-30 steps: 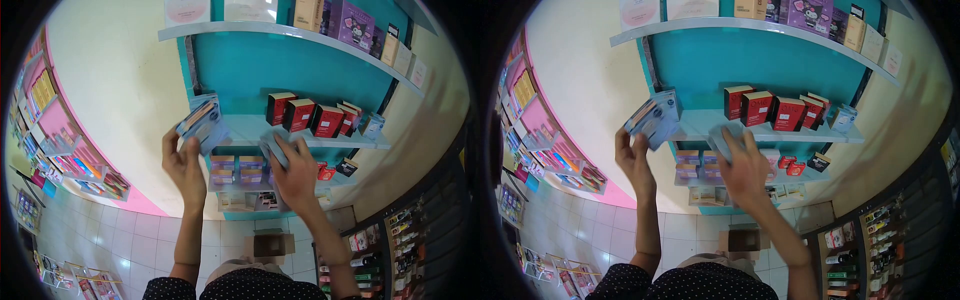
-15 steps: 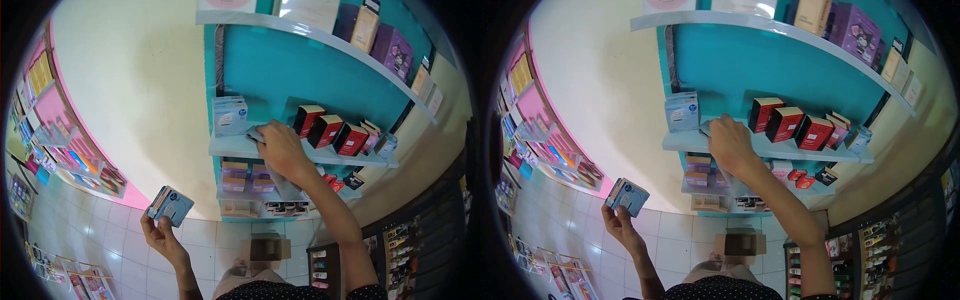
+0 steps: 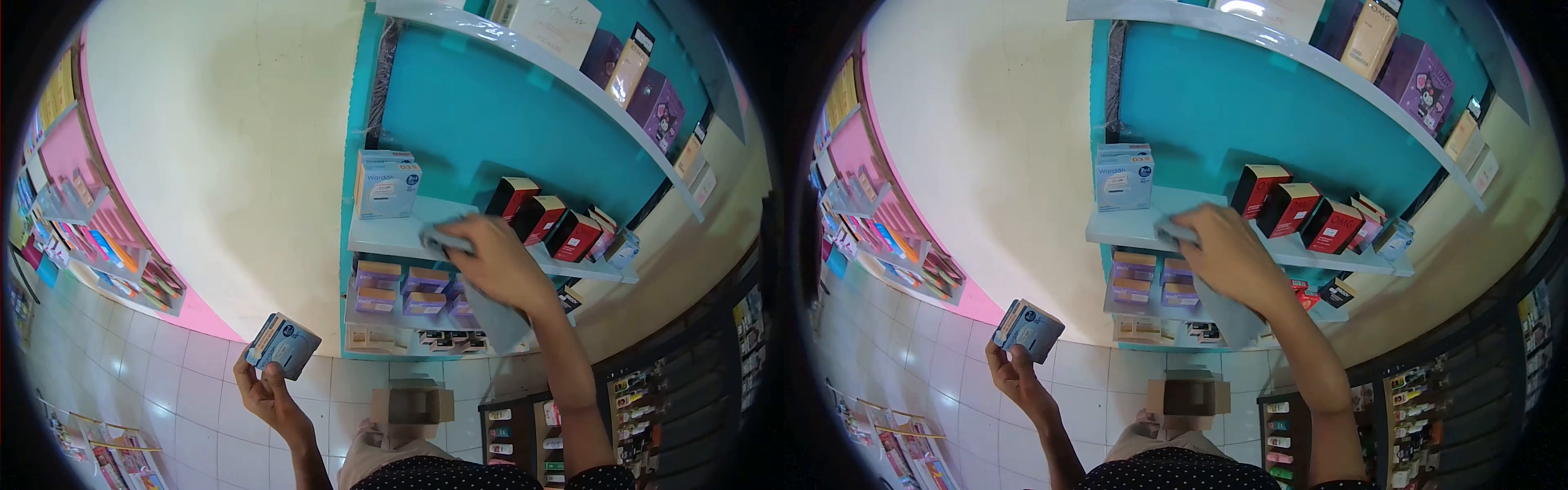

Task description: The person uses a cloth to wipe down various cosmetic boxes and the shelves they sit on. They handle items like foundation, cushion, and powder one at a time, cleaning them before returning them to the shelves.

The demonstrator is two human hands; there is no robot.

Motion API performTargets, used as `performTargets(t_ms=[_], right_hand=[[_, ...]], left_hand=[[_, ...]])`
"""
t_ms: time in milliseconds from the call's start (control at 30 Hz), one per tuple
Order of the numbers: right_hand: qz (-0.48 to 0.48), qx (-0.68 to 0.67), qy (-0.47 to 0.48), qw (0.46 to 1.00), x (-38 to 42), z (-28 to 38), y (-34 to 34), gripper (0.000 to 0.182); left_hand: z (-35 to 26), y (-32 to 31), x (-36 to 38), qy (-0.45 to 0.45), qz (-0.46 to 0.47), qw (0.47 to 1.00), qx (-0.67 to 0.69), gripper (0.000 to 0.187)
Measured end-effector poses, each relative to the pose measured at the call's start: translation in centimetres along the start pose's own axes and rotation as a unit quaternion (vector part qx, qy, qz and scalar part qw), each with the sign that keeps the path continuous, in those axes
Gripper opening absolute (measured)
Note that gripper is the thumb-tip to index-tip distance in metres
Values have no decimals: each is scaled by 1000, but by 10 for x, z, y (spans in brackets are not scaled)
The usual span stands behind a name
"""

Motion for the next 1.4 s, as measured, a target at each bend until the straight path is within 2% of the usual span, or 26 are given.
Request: performTargets(t_ms=[33, 100, 133, 200, 267, 333, 367, 433, 467, 533, 667, 733, 767, 833, 867, 933, 967, 1033, 1100, 1200, 1267, 1333, 1400], right_hand=[[1, 4, 2, 1000, 10, 7, 9, 26], [65, -80, -72, 992, 23, 10, 18, 27], [66, -75, -70, 993, 19, 10, 20, 27], [-44, 19, -74, 996, 7, 9, 43, 27], [-67, 84, -49, 993, -17, -10, 31, 25], [-37, 144, -126, 981, -38, -34, 11, 22], [-39, 143, -129, 981, -43, -38, 7, 22], [51, 130, -150, 979, -51, -47, -14, 21], [52, 129, -148, 979, -50, -46, -15, 21], [16, 73, -87, 993, -41, -34, -12, 24], [64, 9, -92, 994, -8, -4, -8, 25], [85, -65, -40, 993, 8, 13, -5, 28], [85, -64, -39, 994, 8, 18, -2, 28], [27, -17, -122, 992, 12, 8, 14, 29], [27, -18, -125, 992, 12, -1, 9, 29], [-38, 68, -39, 996, 5, 0, 5, 29], [-41, 68, -40, 996, 4, 2, 2, 29], [-9, 49, -76, 996, 2, 8, -13, 29], [7, 28, -67, 997, 3, 21, -26, 28], [7, -55, -14, 998, 26, 37, -40, 36], [215, -173, -43, 960, 59, 33, -80, 36], [236, -183, -112, 948, 95, 7, -95, 38], [203, -234, -168, 936, 127, -21, -99, 35]], left_hand=[[1, 2, -1, -9, -2, 1000, -5, 32], [2, 2, -4, -18, -8, 1000, -3, 32], [3, 1, -6, -15, -4, 1000, -6, 32], [6, -2, -5, 4, 2, 1000, -3, 31], [4, -7, -5, -4, 5, 1000, -3, 31], [2, -11, -5, -16, 7, 1000, -1, 31], [2, -11, -4, -21, 8, 1000, -8, 31], [1, -9, -5, -27, 6, 1000, -15, 31], [2, -8, -5, -22, 10, 1000, -10, 31], [3, -5, -4, -14, 9, 1000, -9, 31], [7, 2, -8, 0, -8, 1000, -14, 32], [7, 3, -10, -5, -14, 1000, -17, 32], [9, 3, -12, -7, -13, 1000, -14, 32], [8, -1, -12, -7, -10, 1000, -13, 33], [7, -4, -12, -8, -9, 1000, -10, 33], [3, -8, -12, -12, -4, 1000, -6, 33], [2, -11, -11, -9, -3, 1000, -11, 30], [2, -15, -10, -4, -2, 1000, -16, 28], [4, -19, -9, -6, 27, 1000, -8, 35], [-5, -23, -8, -24, 28, 999, -14, 33], [-9, -18, -13, -45, 37, 997, -51, 32], [-18, -17, -15, -65, 44, 993, -87, 31], [-37, -26, -21, -43, 74, 996, 12, 29]])
Point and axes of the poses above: each hand's wrist, its own x-axis away from the middle knuckle, its own y-axis out of the back of the hand, z = x × y, the point moved 9 cm from there along -x, towards the middle knuckle, and after that the axes turned 7 degrees about -x, right-handed, at the moved point
